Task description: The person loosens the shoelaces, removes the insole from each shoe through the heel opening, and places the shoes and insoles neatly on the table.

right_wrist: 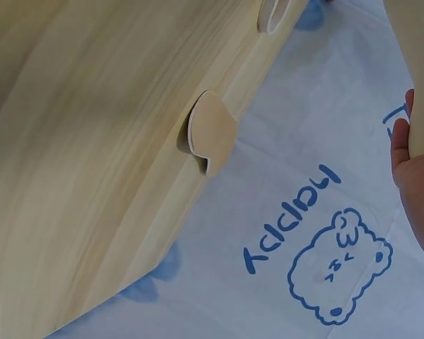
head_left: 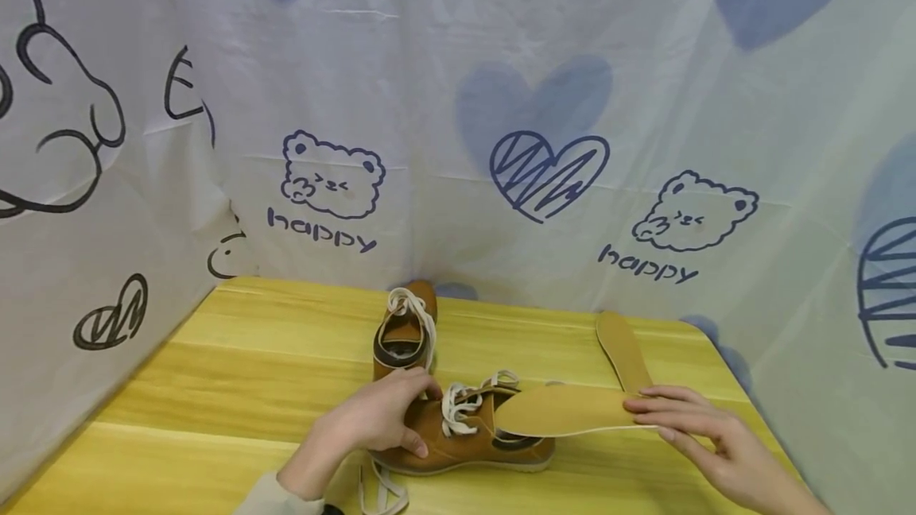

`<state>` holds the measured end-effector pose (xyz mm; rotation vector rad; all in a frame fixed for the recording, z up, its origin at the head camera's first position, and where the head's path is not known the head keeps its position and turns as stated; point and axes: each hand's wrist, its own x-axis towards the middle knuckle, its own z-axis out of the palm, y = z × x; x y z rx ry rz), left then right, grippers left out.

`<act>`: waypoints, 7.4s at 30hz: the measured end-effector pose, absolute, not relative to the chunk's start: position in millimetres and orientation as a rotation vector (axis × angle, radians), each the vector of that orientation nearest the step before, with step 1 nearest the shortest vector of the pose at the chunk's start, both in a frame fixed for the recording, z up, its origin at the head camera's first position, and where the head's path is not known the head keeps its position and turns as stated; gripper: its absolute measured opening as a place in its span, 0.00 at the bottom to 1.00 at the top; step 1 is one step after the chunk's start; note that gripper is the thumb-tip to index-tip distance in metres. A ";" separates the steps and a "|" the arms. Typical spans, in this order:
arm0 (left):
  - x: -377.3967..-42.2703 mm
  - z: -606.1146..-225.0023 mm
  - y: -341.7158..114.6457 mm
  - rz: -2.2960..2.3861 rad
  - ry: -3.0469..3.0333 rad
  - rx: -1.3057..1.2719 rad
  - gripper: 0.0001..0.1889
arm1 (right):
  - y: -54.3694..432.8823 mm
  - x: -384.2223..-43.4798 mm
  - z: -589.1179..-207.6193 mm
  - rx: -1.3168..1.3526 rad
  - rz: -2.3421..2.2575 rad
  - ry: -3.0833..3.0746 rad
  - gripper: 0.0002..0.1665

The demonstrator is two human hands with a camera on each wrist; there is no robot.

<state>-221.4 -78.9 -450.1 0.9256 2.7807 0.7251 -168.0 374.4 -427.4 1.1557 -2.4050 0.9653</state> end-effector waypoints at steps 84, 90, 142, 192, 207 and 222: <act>-222.0 -450.1 -77.9 0.737 2.761 0.928 0.33 | 458.6 -245.0 -510.1 0.112 0.402 -2.764 0.18; -222.8 -450.0 -77.2 0.728 2.770 0.918 0.33 | 454.6 -247.2 -510.0 0.115 0.373 -2.844 0.21; -217.2 -450.3 -74.8 0.675 2.792 0.918 0.34 | 262.8 -205.2 -475.8 0.959 1.102 -2.853 0.44; -253.8 -448.4 -26.6 0.199 2.985 1.190 0.26 | 300.8 -180.4 -470.1 0.836 1.545 -2.913 0.39; -206.7 -450.3 -52.5 1.222 2.644 0.835 0.20 | 237.8 -175.2 -465.0 0.381 1.488 -2.879 0.45; -206.3 -464.9 -45.3 1.433 2.449 0.704 0.49 | 203.3 -183.7 -475.9 0.288 1.604 -2.697 0.40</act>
